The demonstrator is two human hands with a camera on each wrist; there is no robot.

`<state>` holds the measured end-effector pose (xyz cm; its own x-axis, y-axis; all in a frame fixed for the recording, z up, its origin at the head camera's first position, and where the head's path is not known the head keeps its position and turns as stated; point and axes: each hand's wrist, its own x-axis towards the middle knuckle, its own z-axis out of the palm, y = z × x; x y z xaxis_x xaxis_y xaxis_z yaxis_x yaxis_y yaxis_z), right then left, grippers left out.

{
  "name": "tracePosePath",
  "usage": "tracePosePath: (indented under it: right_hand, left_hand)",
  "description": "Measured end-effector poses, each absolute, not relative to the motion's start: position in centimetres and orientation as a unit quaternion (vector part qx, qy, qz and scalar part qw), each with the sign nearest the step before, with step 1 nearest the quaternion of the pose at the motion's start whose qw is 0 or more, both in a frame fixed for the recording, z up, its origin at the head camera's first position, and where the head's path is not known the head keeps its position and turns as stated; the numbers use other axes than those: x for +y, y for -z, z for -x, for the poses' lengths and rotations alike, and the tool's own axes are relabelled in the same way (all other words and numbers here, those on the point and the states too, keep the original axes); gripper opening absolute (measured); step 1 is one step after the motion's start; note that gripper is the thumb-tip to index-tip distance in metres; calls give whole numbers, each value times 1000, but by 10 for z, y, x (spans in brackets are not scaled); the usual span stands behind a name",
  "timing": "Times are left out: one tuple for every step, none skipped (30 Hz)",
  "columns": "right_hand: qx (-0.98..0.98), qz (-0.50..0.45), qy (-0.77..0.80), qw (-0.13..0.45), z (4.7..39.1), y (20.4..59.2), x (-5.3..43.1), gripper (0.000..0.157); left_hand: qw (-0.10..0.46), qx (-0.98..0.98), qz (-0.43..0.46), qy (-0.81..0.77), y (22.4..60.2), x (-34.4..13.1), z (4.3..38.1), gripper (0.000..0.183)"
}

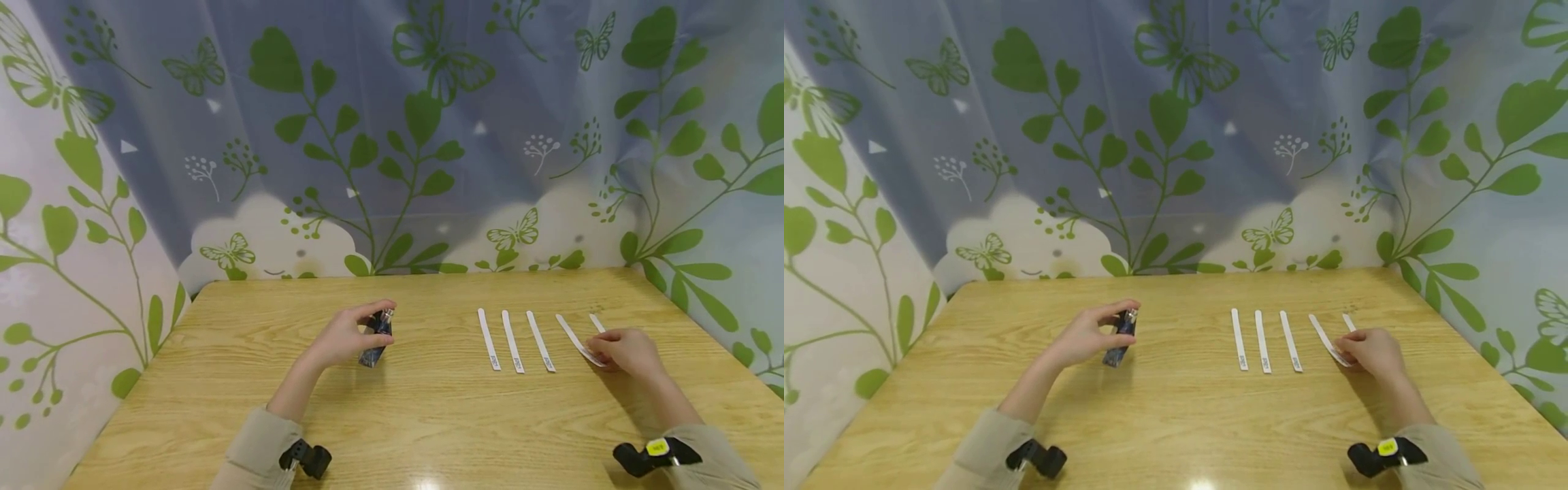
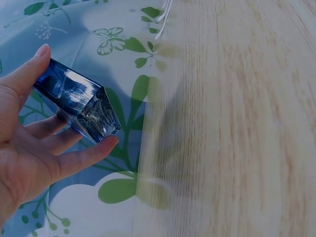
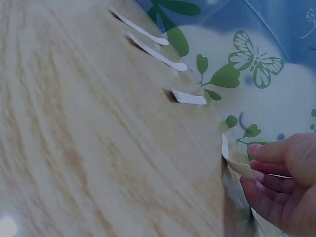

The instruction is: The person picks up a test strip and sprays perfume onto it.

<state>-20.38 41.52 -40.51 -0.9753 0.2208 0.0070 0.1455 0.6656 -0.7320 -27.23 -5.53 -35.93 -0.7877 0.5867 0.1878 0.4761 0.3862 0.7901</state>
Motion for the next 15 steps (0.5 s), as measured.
tracePosePath:
  right_hand:
    - [-912,101,-393,49,203,403,415,40]
    - [-914,101,-390,51,203,401,415,41]
    - [-915,101,-388,52,203,399,415,42]
    - [-913,100,-391,53,203,397,414,44]
    - [-912,99,-395,52,203,395,414,46]
    - [-912,94,-397,51,203,392,413,48]
    - [-907,93,-408,46,203,390,412,49]
    - [-904,87,-416,42,203,388,411,51]
    - [-902,85,-421,38,203,387,409,52]
    - [-902,80,-424,35,203,385,407,53]
    - [-902,77,-424,32,204,383,405,54]
    - [-901,73,-427,30,204,382,403,54]
    - [-900,72,-429,29,205,381,400,54]
    - [-899,68,-431,28,206,380,398,55]
    - [-900,67,-430,28,207,379,395,55]
  left_hand:
    - [60,830,-321,-452,359,-55,272,55]
    - [59,830,-323,-451,359,-56,273,55]
    - [59,830,-322,-451,359,-56,273,55]
    - [58,831,-321,-451,359,-56,273,55]
    - [57,831,-322,-451,359,-56,273,55]
    - [55,831,-322,-451,359,-56,273,55]
    - [54,829,-325,-452,359,-56,273,55]
    - [51,828,-329,-451,359,-57,273,55]
    - [52,827,-330,-452,359,-57,273,56]
    - [53,826,-332,-452,359,-57,273,56]
    - [54,825,-334,-453,360,-58,273,56]
    - [55,824,-336,-453,360,-58,273,57]
    - [57,823,-338,-452,360,-59,273,57]
    - [59,823,-338,-452,360,-59,273,58]
    - [62,824,-336,-453,361,-59,273,58]
